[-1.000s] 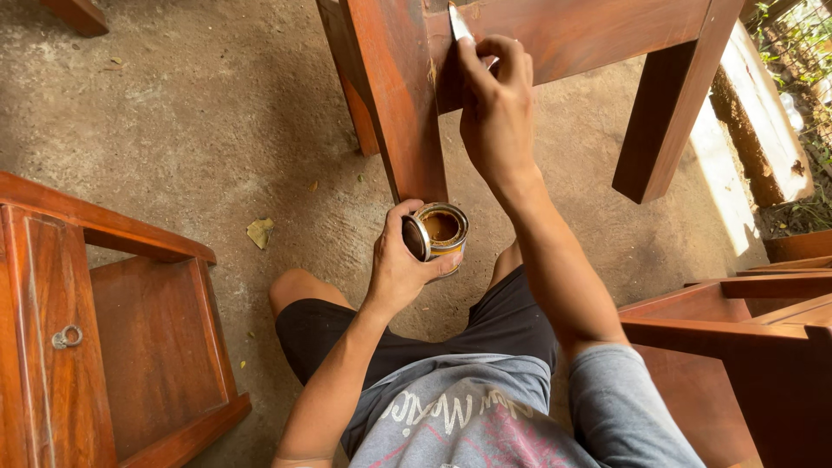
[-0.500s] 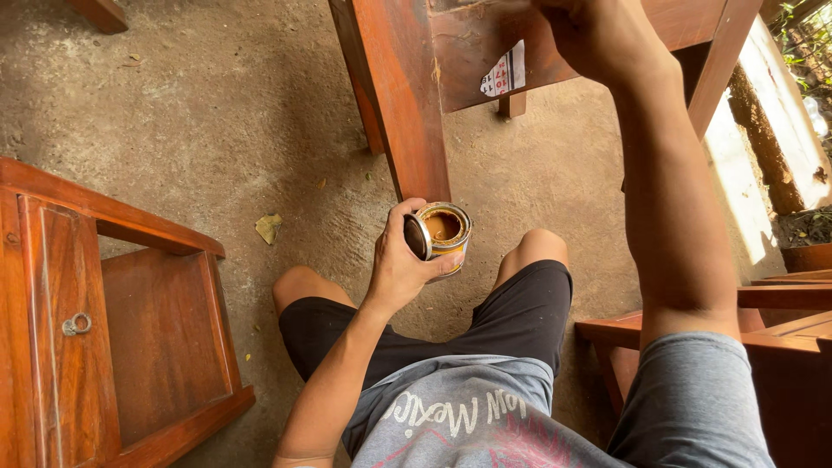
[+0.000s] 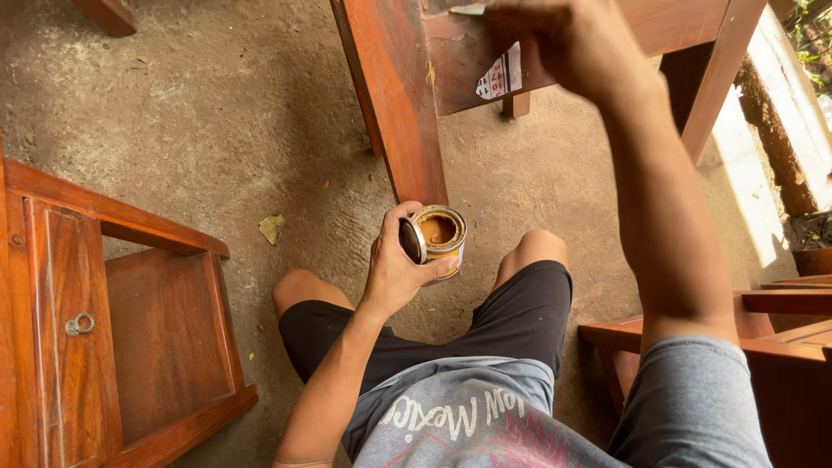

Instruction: The person sands wooden furniture pieces, including chairs and small tables, by hand with sandpaper and then applies a finish using a small brush and paint from a can.

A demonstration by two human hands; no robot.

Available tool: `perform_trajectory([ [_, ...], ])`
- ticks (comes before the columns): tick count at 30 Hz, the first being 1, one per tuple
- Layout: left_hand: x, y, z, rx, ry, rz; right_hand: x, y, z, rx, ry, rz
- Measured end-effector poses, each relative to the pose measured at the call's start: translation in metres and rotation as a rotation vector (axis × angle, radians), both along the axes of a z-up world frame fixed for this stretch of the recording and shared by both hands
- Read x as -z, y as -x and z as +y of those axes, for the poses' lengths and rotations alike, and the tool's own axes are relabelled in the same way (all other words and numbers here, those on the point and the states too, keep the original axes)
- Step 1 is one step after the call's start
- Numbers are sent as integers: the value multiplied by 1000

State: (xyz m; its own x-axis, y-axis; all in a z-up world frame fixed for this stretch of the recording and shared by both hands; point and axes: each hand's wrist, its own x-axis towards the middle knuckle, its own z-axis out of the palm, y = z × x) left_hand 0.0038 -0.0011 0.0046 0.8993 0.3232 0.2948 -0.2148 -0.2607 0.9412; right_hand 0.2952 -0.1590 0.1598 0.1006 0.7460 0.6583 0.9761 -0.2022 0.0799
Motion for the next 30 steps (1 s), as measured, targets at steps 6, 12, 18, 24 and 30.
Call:
perform_trajectory([
  [6,0,2,1,1,-22,8,16,60,6,42,-159,15],
  [12,4,2,2,-8,-37,17,55,77,16,214,-305,143],
  [18,4,1,3,13,-6,11,67,95,24,251,-346,189],
  [24,3,1,3,23,-1,3,96,91,39,344,-356,112],
  [30,3,1,4,10,-10,12,108,91,46,436,-427,69],
])
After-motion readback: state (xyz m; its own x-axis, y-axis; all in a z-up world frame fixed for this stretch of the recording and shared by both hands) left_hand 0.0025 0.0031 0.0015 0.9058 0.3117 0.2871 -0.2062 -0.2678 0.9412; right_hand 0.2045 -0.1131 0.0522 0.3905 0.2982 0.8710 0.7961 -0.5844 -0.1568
